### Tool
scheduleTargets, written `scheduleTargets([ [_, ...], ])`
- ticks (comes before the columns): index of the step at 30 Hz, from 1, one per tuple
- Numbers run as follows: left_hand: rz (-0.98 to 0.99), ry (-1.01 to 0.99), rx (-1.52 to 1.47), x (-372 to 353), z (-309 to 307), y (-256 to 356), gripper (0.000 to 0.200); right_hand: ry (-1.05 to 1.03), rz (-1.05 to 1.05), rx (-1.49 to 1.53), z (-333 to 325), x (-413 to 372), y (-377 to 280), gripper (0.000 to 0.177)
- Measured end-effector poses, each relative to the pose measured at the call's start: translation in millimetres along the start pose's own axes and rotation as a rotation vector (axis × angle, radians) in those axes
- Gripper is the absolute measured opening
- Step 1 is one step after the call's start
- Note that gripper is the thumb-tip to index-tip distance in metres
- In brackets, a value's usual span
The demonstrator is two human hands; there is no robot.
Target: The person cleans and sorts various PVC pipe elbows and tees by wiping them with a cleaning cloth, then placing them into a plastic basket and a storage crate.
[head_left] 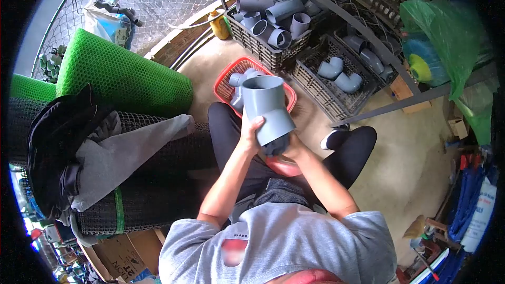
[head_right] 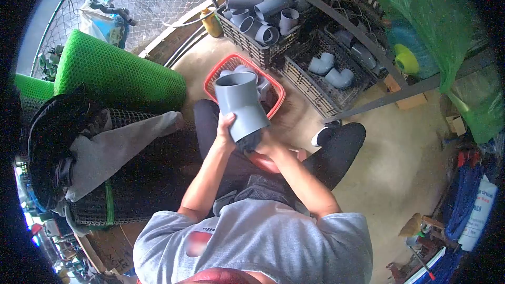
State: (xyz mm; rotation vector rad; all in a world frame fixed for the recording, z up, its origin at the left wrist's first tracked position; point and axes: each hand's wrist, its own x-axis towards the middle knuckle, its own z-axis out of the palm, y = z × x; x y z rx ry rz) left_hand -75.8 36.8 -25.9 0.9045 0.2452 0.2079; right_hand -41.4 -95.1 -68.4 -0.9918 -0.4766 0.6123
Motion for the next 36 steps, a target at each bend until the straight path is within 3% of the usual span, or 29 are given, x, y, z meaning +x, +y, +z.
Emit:
scheduleTargets([
  [1, -0.024, -0.055, -0.15, -0.4, -7.2, -2.7, 0.106, -0.069, 0.054, 0.32, 26.4, -1.2, -44.2, 0.05],
  [4, 0.003, -0.32, -0.475, -1.3, 5.1, 4.2, 0.107, 0.054, 0.059, 0.524, 40.3, -3.8, -16.2, 0.053],
  [7, -0.089, -0.202, -0.531, 4.5, 7.5, 5.1, 0.105, 0.148, -0.028, -0.239, 60.2, 11.1, -52.9, 0.052],
  [9, -0.083, -0.205, -0.455, 1.2, 11.7, 7.3, 0.105, 0.086, 0.048, -0.337, 63.5, 23.5, -81.7, 0.06],
  [12, -0.093, -0.234, -0.314, -4.4, 21.8, 13.5, 0.107, 0.09, -0.281, -1.017, 61.6, 35.0, -102.1, 0.065],
  [14, -0.026, -0.262, -0.056, -4.9, 32.7, 19.0, 0.109, 0.093, -0.498, -1.475, 52.7, 40.5, -109.9, 0.068],
  [15, -0.085, -0.232, 0.037, -1.5, 27.8, 13.5, 0.111, 0.08, -0.443, -1.361, 44.4, 44.5, -109.1, 0.075],
  [16, -0.009, -0.174, 0.125, -2.5, 28.6, 4.1, 0.113, 0.147, -0.438, -1.319, 43.5, 48.7, -106.4, 0.072],
  [19, 0.092, -0.162, 0.163, -2.5, 31.8, -2.9, 0.112, 0.048, -0.302, -1.459, 38.5, 38.7, -106.7, 0.074],
  [22, 0.185, -0.08, 0.176, -6.4, 38.8, -3.5, 0.106, 0.091, -0.487, -1.417, 21.2, 30.1, -75.1, 0.068],
  [24, 0.039, -0.001, 0.121, -4.8, 35.6, 3.7, 0.107, -0.065, 0.005, -0.941, 12.8, 12.1, -63.7, 0.056],
  [25, -0.015, -0.004, 0.0, -2.6, 23.0, 0.3, 0.095, -0.037, -0.349, -0.886, 14.7, 4.4, -59.8, 0.045],
  [26, -0.086, 0.005, -0.138, -2.6, 13.5, -5.4, 0.094, -0.027, -0.201, -0.53, 20.1, 0.6, -53.8, 0.046],
  [27, -0.098, -0.146, -0.33, -3.7, 9.7, -6.0, 0.095, 0.028, -0.078, -0.164, 29.8, -1.5, -54.1, 0.046],
  [28, -0.109, -0.296, -0.521, -4.7, 6.9, -7.7, 0.095, 0.029, -0.001, -0.024, 38.4, 2.1, -56.4, 0.047],
  [30, -0.135, -0.304, -0.498, -5.3, 8.6, -18.2, 0.098, 0.063, 0.151, 0.262, 55.5, 9.6, -61.0, 0.051],
  [31, -0.106, -0.248, -0.57, -6.1, 18.3, -20.1, 0.099, -0.018, 0.082, 0.728, 65.2, 16.6, -59.9, 0.044],
  [33, -0.041, -0.129, -0.713, -8.6, 39.4, -22.3, 0.101, 0.012, 0.055, 1.178, 81.6, 19.3, -67.9, 0.035],
  [36, 0.059, 0.051, -0.92, -9.2, 56.7, -20.7, 0.106, 0.12, 0.068, 1.12, 71.9, 27.6, -42.0, 0.036],
])
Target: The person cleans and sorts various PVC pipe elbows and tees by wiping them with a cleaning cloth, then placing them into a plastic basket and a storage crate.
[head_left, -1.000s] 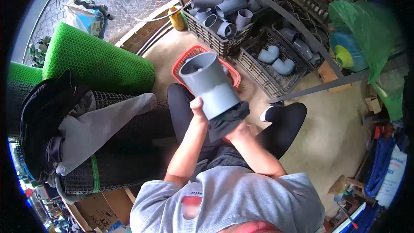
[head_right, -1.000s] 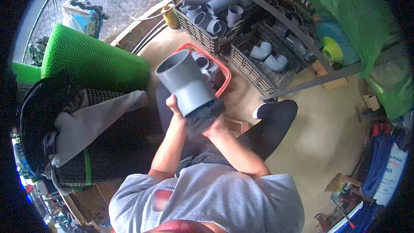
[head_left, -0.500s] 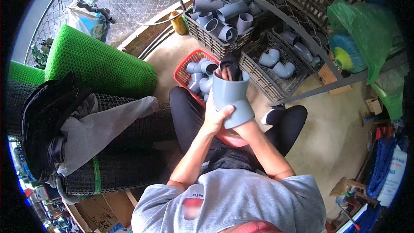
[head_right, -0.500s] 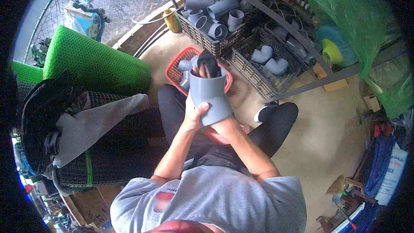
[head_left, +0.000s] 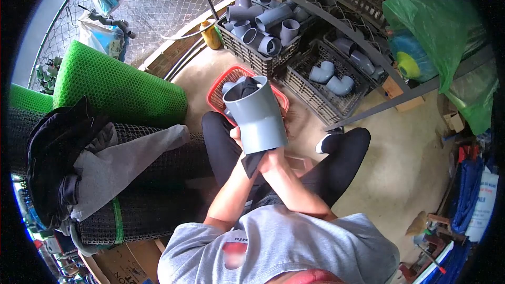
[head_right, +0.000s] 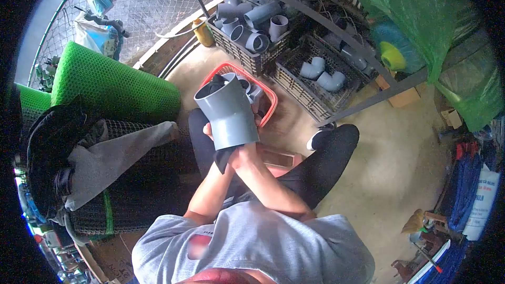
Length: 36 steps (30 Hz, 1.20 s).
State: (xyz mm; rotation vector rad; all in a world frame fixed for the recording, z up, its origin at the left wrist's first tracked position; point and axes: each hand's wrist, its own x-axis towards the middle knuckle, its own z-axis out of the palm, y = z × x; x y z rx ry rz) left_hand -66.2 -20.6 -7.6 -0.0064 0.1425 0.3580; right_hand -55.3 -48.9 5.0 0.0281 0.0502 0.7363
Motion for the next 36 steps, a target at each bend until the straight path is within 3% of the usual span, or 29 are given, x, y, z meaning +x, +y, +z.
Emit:
scheduleTargets([
  [1, 0.0, 0.001, 0.001, 5.4, -2.4, 2.1, 0.106, 0.014, -0.013, -0.003, -4.9, 1.5, -1.4, 0.036],
  [3, -0.311, -0.436, 0.118, 23.0, -13.7, 9.5, 0.112, 0.03, -0.046, -0.031, -10.7, 5.3, -3.9, 0.037],
  [5, -0.3, -0.53, 0.164, 33.6, -26.2, 11.4, 0.114, 0.014, -0.076, -0.069, -10.9, 4.6, -5.6, 0.038],
  [8, -0.22, -0.469, 0.128, 21.1, -23.1, 9.6, 0.118, -0.042, -0.158, -0.189, -9.1, -5.6, -4.8, 0.04],
  [10, -0.158, -0.406, 0.263, 25.8, -19.1, 21.5, 0.117, -0.102, -0.292, -0.412, -10.0, -11.5, 2.3, 0.042],
  [11, -0.126, -0.363, 0.331, 24.4, -20.5, 27.9, 0.117, -0.117, -0.367, -0.606, -11.9, -16.2, 4.9, 0.043],
  [13, -0.104, -0.171, 0.355, 25.5, -35.1, 36.5, 0.106, -0.042, -0.528, -1.687, -7.2, -33.1, -3.9, 0.048],
  [14, -0.107, -0.069, 0.369, 23.6, -35.1, 40.5, 0.102, -0.117, -0.461, -1.913, -13.7, -30.7, -14.0, 0.047],
  [16, -0.071, 0.005, 0.557, 25.4, -39.0, 53.9, 0.081, -0.111, -0.294, -1.992, -13.2, -29.6, -26.6, 0.047],
  [18, 0.164, -0.019, 0.862, 31.1, -36.2, 50.5, 0.075, -0.264, -0.499, -2.116, -50.7, -25.6, -42.9, 0.045],
  [20, 0.176, 0.152, 0.845, 32.3, -39.5, 42.0, 0.07, -0.266, -0.571, -2.137, -54.0, -24.3, -55.2, 0.04],
  [22, 0.089, 0.321, 0.76, 40.9, -54.5, 39.8, 0.074, 0.005, -0.367, -2.065, -42.2, -24.9, -65.5, 0.027],
  [24, 0.053, 0.45, 0.807, 61.9, -86.9, 43.6, 0.078, 0.211, -0.377, -1.695, -74.7, -24.1, -84.3, 0.019],
  [26, -0.185, 0.532, 0.829, 90.7, -141.8, 64.1, 0.081, 0.471, -0.448, -1.529, -109.2, -30.0, -109.4, 0.015],
  [27, -0.185, 0.606, 0.829, 99.7, -161.2, 66.5, 0.081, 0.713, -0.377, -1.356, -112.6, -35.3, -115.6, 0.024],
  [28, -0.203, 0.736, 0.879, 109.1, -182.2, 68.6, 0.081, 0.774, -0.34, -1.162, -140.3, -46.1, -131.2, 0.024],
  [30, -0.175, 0.854, 1.189, 137.2, -278.5, 78.1, 0.098, 0.753, -0.297, -0.909, -182.6, -71.7, -157.7, 0.024],
  [31, -0.082, 0.891, 1.364, 139.5, -292.7, 71.9, 0.116, 0.809, -0.205, -0.792, -212.3, -84.8, -173.4, 0.025],
  [32, -0.096, 0.89, 1.368, 138.8, -292.5, 67.2, 0.116, 0.821, -0.212, -0.789, -208.1, -92.8, -172.9, 0.025],
  [35, -0.142, 0.76, 2.093, 137.7, -260.9, 49.9, 0.119, 0.967, -0.294, -0.576, -179.8, -98.5, -168.4, 0.029],
  [36, -0.158, 0.751, 2.097, 131.7, -256.4, 43.0, 0.119, 0.978, -0.302, -0.571, -183.4, -99.6, -170.9, 0.029],
])
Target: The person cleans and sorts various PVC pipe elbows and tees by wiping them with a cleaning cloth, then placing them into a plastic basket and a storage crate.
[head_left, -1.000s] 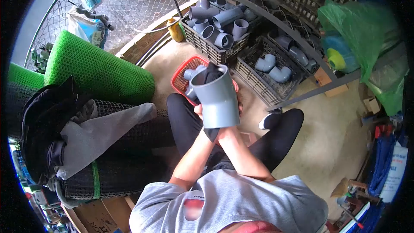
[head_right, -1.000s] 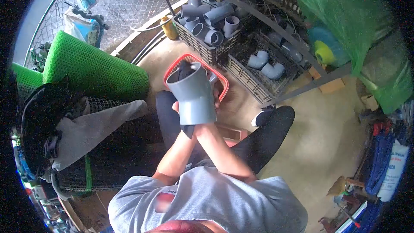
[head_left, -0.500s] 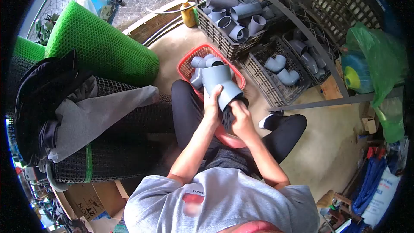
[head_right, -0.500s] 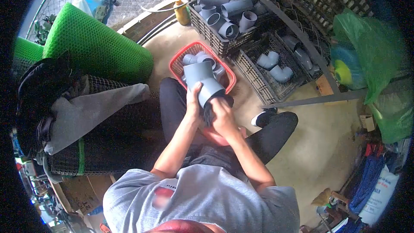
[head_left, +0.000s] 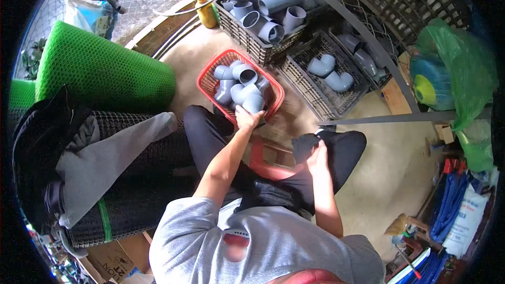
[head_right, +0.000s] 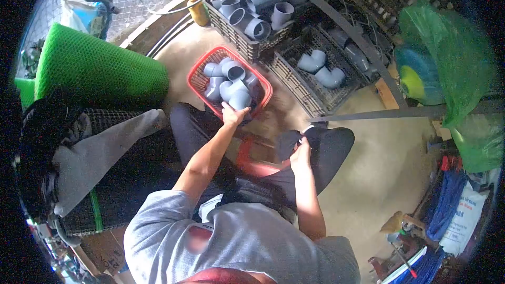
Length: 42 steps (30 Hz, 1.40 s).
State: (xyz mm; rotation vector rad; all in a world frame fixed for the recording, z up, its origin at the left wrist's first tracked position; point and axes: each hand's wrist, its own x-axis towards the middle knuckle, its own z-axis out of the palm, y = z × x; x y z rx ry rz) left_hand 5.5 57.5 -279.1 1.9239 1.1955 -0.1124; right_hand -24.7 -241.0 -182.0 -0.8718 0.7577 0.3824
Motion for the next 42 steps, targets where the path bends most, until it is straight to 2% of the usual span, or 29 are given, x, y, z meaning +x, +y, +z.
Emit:
scheduleTargets([
  [2, 0.206, 0.025, 0.136, -15.6, 2.2, 2.2, 0.116, -0.093, 0.058, -0.003, -5.5, 13.1, 2.7, 0.03],
  [4, 0.38, -0.048, 0.35, -23.5, 1.7, 6.9, 0.11, -0.114, 0.044, 0.001, 6.9, 12.9, 0.7, 0.03],
  [6, 0.503, -0.086, 0.473, -23.1, 3.2, 16.8, 0.11, -0.129, 0.066, -0.044, 16.9, 10.6, -0.9, 0.027],
  [7, 0.506, -0.092, 0.476, -17.8, 6.8, 19.3, 0.11, -0.104, 0.062, -0.037, 23.2, 8.2, -2.7, 0.026],
  [9, 0.749, 0.082, 0.655, -2.8, 15.5, 30.2, 0.112, -0.09, 0.049, -0.053, 33.0, 5.3, -3.7, 0.025],
  [10, 0.877, 0.174, 0.788, 2.8, 19.3, 33.0, 0.121, -0.078, 0.04, -0.074, 36.8, 2.9, -5.6, 0.025],
  [12, 0.954, 0.142, 0.803, 12.7, 26.3, 45.1, 0.117, -0.085, 0.034, -0.128, 39.8, -3.4, -8.7, 0.027],
  [15, 0.964, 0.023, 0.905, 17.1, 29.5, 60.4, 0.119, -0.152, 0.01, -0.161, 46.7, -3.7, -8.6, 0.026],
  [18, 0.922, 0.015, 0.998, 24.9, 33.1, 65.0, 0.119, -0.193, 0.071, -0.134, 45.7, 5.1, -3.1, 0.028],
  [19, 0.921, 0.126, 1.083, 22.7, 36.0, 60.9, 0.103, -0.199, 0.07, -0.135, 49.0, 5.4, -1.5, 0.028],
  [20, 0.914, 0.136, 1.078, 22.5, 36.6, 56.7, 0.103, -0.186, 0.097, -0.143, 52.9, 6.7, -1.3, 0.028],
  [22, 0.685, -0.201, 1.19, -3.2, 16.7, 68.9, 0.104, -0.173, 0.123, -0.162, 57.4, 3.9, -6.8, 0.028],
  [24, 0.744, -0.065, 1.085, 7.5, 19.6, 21.6, 0.111, -0.204, 0.033, -0.18, 61.0, -1.0, -10.1, 0.028],
  [25, 0.708, -0.035, 0.989, 3.6, 16.2, 16.3, 0.105, -0.233, 0.07, -0.14, 72.4, -14.9, -22.0, 0.012],
  [27, 0.695, 0.022, 0.778, 5.9, 25.2, 11.4, 0.099, -0.245, 0.048, -0.139, 65.9, -12.1, -23.3, 0.012],
  [29, 0.706, 0.018, 0.61, 14.0, 44.6, 18.2, 0.097, -0.23, -0.023, -0.143, 61.4, -16.3, -22.8, 0.015],
  [30, 0.769, 0.083, 0.486, 21.3, 55.0, 21.3, 0.091, -0.224, -0.021, -0.149, 63.9, -18.1, -24.7, 0.015],
  [32, 0.809, 0.124, 0.239, 40.0, 74.1, 31.6, 0.084, -0.182, 0.101, -0.18, 68.3, -20.3, -29.9, 0.016],
  [33, 0.802, 0.122, 0.233, 44.2, 71.4, 41.9, 0.084, -0.178, 0.102, -0.188, 63.9, -13.7, -27.2, 0.016],
  [35, 0.747, -0.153, 0.008, 41.1, 48.9, 73.0, 0.073, -0.19, 0.107, -0.236, 52.9, 6.4, -20.1, 0.037],
  [36, 0.739, -0.157, 0.0, 31.8, 36.8, 84.3, 0.073, -0.183, 0.109, -0.246, 61.8, 5.6, -21.7, 0.037],
  [38, 0.347, -0.819, -0.58, 15.0, 16.1, 96.6, 0.06, -0.323, 0.055, -0.16, 103.6, -4.4, -28.5, 0.059],
  [39, 0.158, -1.046, -0.844, 14.2, 21.9, 82.3, 0.058, -0.487, 0.097, -0.163, 119.1, -9.0, -36.5, 0.064],
  [40, -0.117, -1.224, -0.9, -5.8, -19.5, 91.8, 0.057, -0.653, 0.142, -0.167, 133.1, -8.2, -44.8, 0.07],
  [41, -0.116, -1.257, -0.877, -8.4, -28.1, 75.7, 0.055, -0.717, 0.194, -0.274, 143.4, 3.9, -56.1, 0.071],
  [42, -0.116, -1.29, -0.853, -7.0, -34.5, 63.7, 0.053, -0.685, 0.122, -0.408, 152.0, 22.9, -65.3, 0.065],
])
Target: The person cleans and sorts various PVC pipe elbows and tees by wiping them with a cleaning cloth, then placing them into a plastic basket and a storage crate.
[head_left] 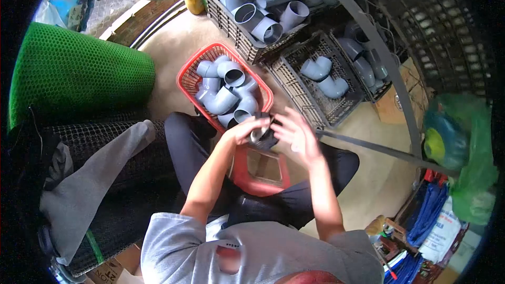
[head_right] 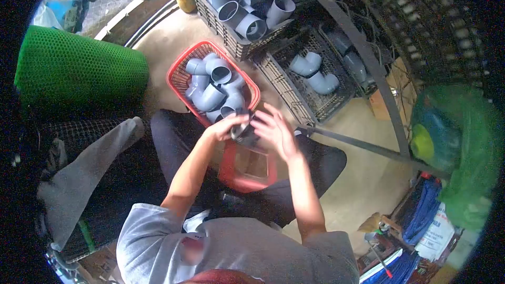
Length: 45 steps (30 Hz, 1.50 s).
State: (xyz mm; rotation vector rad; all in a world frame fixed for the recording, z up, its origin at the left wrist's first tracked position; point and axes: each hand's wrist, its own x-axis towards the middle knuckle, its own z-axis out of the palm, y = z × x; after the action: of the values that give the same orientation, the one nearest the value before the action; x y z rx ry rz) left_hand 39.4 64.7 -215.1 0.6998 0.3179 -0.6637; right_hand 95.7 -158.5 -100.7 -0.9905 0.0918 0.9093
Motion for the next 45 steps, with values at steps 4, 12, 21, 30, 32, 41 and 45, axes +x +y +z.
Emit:
scheduleTargets([
  [4, 0.111, 0.169, 0.418, -29.7, -1.7, 44.7, 0.026, 0.387, -0.261, -0.652, -78.8, 97.3, -35.2, 0.041],
  [12, 0.298, 0.666, 0.644, -37.5, -1.0, 78.7, 0.039, 0.436, 0.379, -1.287, -243.7, 261.1, -47.2, 0.076],
  [21, 0.388, 0.712, 0.864, -29.5, -5.7, 83.5, 0.041, 0.39, 0.347, -1.952, -274.6, 321.5, -57.2, 0.055],
  [30, 0.417, 0.686, 0.565, -12.6, -15.8, 56.9, 0.038, 0.473, -0.18, -1.762, -207.4, 189.4, -102.0, 0.042],
  [32, 0.283, 0.58, 0.189, -3.4, -19.4, 49.5, 0.035, 0.488, -0.338, -1.716, -180.2, 149.4, -92.0, 0.038],
  [41, 0.371, 0.197, -0.515, -20.3, 76.1, 43.5, 0.049, 0.13, -0.803, -1.615, -16.1, -53.9, -8.1, 0.026],
  [45, 0.606, 0.304, -0.213, -60.5, 104.1, 37.1, 0.047, 0.012, -0.859, -1.33, 64.2, -110.5, 2.2, 0.052],
])
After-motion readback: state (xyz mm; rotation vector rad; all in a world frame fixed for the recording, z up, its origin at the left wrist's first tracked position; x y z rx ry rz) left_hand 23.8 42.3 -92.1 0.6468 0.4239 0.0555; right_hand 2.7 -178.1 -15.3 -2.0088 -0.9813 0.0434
